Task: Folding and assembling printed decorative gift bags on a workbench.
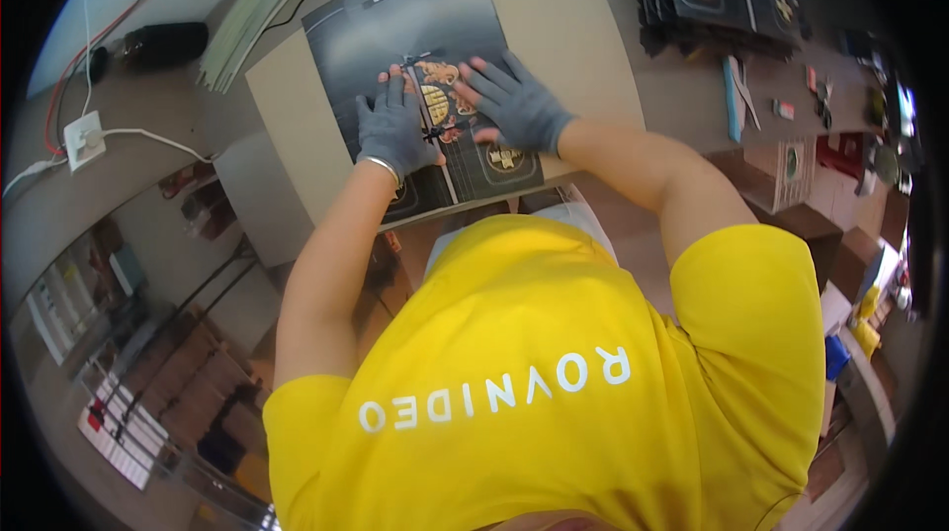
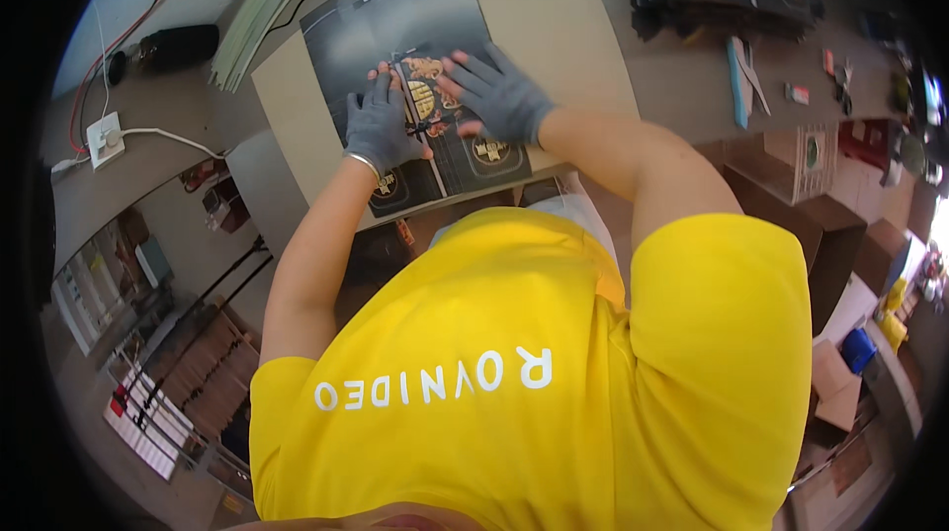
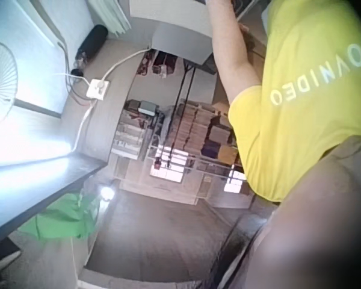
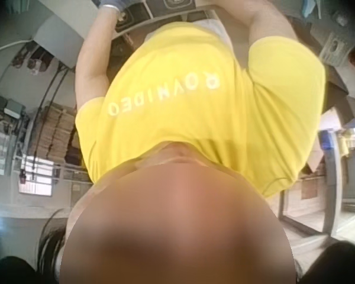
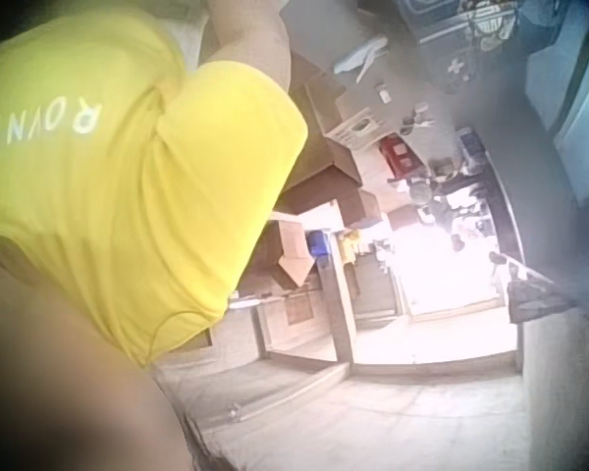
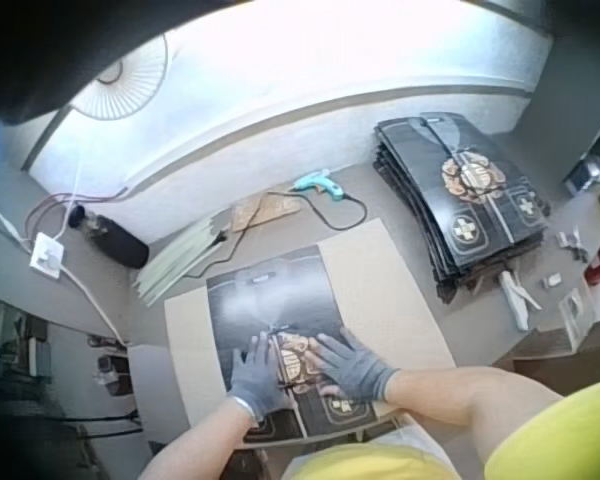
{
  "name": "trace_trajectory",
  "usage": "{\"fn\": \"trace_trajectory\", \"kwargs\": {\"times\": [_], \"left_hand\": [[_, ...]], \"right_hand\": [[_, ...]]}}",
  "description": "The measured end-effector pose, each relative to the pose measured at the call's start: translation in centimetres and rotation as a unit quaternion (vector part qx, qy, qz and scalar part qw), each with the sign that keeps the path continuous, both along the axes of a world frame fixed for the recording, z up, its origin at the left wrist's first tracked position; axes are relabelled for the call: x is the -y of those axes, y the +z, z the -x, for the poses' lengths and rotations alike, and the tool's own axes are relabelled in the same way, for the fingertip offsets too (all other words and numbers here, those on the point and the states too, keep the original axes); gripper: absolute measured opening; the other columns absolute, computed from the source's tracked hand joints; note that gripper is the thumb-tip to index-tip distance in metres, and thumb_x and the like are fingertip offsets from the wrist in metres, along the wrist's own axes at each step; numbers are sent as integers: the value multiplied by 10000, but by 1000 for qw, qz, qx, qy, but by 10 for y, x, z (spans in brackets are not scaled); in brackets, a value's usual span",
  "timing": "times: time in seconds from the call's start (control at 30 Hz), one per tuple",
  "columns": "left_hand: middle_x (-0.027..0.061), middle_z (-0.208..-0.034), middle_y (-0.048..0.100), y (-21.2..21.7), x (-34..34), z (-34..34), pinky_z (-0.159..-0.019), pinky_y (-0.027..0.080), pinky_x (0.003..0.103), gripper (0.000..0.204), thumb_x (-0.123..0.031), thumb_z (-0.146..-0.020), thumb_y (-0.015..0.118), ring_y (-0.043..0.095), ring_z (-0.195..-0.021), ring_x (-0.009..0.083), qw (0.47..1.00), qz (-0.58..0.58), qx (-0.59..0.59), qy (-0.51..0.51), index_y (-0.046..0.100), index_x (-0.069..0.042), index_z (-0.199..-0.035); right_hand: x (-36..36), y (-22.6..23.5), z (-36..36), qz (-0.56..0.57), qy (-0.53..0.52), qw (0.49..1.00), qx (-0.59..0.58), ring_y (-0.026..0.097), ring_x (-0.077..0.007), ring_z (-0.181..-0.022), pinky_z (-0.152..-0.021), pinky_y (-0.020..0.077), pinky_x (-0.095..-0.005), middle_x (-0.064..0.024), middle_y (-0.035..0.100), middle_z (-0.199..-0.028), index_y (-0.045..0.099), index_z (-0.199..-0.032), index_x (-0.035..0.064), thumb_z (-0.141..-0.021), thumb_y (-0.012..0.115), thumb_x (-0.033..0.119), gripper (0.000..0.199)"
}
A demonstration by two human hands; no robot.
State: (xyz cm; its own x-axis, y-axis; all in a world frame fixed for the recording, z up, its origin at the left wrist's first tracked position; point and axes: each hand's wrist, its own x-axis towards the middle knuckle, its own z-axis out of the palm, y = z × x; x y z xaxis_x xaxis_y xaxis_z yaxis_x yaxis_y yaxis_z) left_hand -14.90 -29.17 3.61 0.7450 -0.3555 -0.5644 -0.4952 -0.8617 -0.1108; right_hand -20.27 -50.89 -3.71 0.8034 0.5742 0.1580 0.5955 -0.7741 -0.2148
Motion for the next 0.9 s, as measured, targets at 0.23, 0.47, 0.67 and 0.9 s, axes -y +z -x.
{"fn": "trace_trajectory", "kwargs": {"times": [0.23, 0.47, 0.67, 0.9], "left_hand": [[193, -1601, 225, 1, -7, 1, -1144, 213, 560, 1412, -674, -491, 839, 165, -1503, 343, 1000, -4, 5, -27, 187, 12, -1539], [189, -1343, 568, -69, -111, -5, -907, 509, 294, 458, -203, -883, 700, 618, -1159, 246, 810, 544, 212, 51, 592, -14, -1286], [72, -887, 686, -97, -207, 79, -738, 530, 280, 271, -170, -935, 618, 645, -769, 130, 647, 649, -17, 399, 616, -4, -1150], [66, -961, 607, -68, -189, 119, -668, 517, 289, 307, -181, -927, 612, 624, -778, 147, 588, 616, -147, 503, 559, -8, -1175]], "right_hand": [[9, -9, 146, 49, -195, 979, -35, 292, -342, -1447, -1146, 209, -588, -160, 381, -1530, 411, -1463, 61, -878, 608, 505, 760], [-14, -4, 236, -140, -422, 893, -66, 384, -384, -1379, -1124, 321, -456, -193, 444, -1469, 493, -1397, 55, -908, 662, 227, 545], [-35, 11, 265, -351, -519, 762, -166, 611, -214, -1050, -930, 482, -326, -113, 624, -1194, 589, -1301, 50, -926, 648, 143, 391], [-70, 85, 175, -430, -499, 726, -199, 572, -196, -773, -713, 500, -362, -68, 539, -803, 537, -1103, 36, -943, 593, 123, 191]]}}
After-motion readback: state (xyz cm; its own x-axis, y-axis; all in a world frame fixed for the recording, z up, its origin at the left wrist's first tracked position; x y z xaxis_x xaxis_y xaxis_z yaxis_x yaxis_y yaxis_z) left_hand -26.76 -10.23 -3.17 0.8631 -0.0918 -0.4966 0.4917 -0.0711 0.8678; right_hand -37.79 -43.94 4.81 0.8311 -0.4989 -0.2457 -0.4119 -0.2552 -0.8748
